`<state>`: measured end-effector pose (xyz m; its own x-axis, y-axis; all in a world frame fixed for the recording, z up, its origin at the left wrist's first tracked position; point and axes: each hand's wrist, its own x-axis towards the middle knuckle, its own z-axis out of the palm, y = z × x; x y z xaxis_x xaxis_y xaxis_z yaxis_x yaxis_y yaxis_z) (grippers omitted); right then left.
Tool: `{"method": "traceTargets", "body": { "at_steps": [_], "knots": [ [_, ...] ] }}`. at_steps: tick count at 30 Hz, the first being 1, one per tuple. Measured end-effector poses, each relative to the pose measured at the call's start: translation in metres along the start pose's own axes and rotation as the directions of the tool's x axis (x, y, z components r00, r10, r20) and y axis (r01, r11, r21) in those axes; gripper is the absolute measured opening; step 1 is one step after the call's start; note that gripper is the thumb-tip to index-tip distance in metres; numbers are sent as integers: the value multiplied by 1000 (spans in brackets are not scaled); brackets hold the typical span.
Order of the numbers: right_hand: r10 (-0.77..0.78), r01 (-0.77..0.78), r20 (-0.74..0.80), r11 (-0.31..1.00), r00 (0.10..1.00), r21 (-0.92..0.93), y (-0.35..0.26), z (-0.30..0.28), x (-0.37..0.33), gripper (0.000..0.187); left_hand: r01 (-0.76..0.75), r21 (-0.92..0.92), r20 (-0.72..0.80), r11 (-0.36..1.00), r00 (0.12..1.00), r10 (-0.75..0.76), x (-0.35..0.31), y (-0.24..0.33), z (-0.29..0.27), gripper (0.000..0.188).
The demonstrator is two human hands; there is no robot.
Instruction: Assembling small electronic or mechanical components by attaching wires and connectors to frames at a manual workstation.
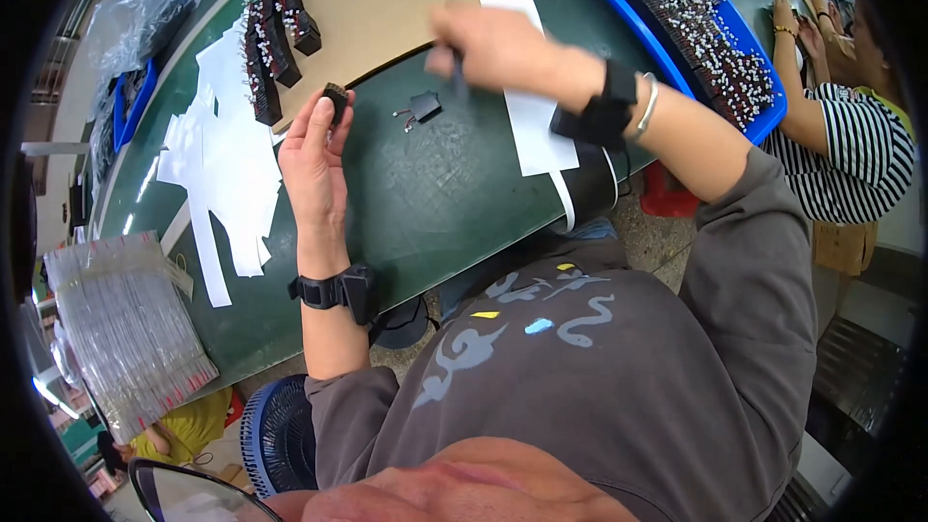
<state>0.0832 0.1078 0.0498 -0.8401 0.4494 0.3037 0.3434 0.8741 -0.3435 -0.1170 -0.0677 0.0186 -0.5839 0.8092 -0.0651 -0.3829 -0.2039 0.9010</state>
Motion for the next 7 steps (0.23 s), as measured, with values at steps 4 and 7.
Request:
{"method": "traceTargets", "body": {
  "at_steps": [4,7],
  "knots": [
    [318,-338,-116,894,941,-294,68,-18,13,35,-1,27,16,1000,1000,0,-1,-3,7,29],
    [320,-333,-95,900,943,-282,81,9,25,34,41,14,35,999,999,-41,-3,-6,6,31]
  ]
}}
